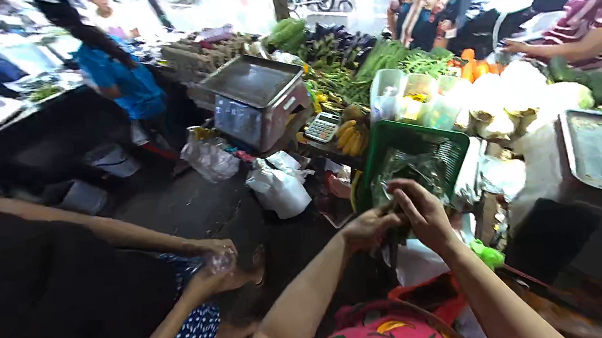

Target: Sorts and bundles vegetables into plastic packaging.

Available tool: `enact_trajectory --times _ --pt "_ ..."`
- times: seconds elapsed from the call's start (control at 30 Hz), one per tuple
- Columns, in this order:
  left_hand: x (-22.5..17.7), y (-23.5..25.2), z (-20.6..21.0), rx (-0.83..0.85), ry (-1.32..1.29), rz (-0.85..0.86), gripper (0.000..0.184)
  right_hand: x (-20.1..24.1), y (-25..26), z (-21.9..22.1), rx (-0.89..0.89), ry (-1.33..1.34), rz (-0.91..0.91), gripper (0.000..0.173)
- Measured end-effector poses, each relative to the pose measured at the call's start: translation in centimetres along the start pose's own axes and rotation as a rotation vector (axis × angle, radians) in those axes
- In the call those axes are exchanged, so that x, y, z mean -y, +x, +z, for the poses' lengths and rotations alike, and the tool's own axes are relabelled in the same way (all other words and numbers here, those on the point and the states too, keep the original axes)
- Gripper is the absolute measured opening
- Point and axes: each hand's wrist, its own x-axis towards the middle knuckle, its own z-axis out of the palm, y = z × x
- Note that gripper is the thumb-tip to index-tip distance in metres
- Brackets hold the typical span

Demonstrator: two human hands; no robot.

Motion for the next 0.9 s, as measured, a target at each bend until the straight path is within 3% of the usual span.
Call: enact_trajectory --times 0.07,0.23,0.33,0.4,0.43,0.5,0.6,0.7,0.8,0.9 --pt "2.4 -2.3 1.0 -0.044 -0.199 -0.026 0.035 0.7 -1.1 1.1 0.095 0.002 0.086 0.032" --pt "6.1 -7.3 3.6 -0.236 -0.365 -0.181 0.044 0.2 -5.4 4.5 0.337 0.151 0.369 0.052" --pt "6.6 -9.6 4.4 -0.269 -0.308 -0.113 0.044 -0.3 -7.0 5.4 0.398 0.306 0.369 0.058" --pt "5.4 -10.9 4.9 -0.248 -0.209 -0.074 0.067 0.0 -7.1 5.6 0.454 0.392 0.319 0.055" --pt "5.0 -11.6 5.1 -0.231 -0.200 -0.073 0.069 0.3 -7.1 5.6 0.495 0.402 0.289 0.052" --pt "4.7 -12.4 5.3 -0.229 -0.189 -0.085 0.060 0.9 -6.9 5.9 0.561 0.382 0.231 0.045" --pt "3.9 -12.5 5.5 -0.389 -0.160 -0.202 0.033 1.0 -5.5 5.4 0.602 0.361 0.210 0.039" --pt "3.1 -11.8 4.7 -0.539 -0.236 -0.175 0.025 0.1 -1.1 2.2 0.451 -0.150 0.269 0.036" --pt "2.7 -11.4 3.6 -0.721 -0.313 -0.127 0.025 -1.8 2.7 -1.3 0.495 -0.731 0.435 0.031" --pt "4.2 -12.3 4.7 -0.564 -0.307 -0.129 0.025 -4.2 3.2 -2.0 0.639 -0.984 0.533 0.038"
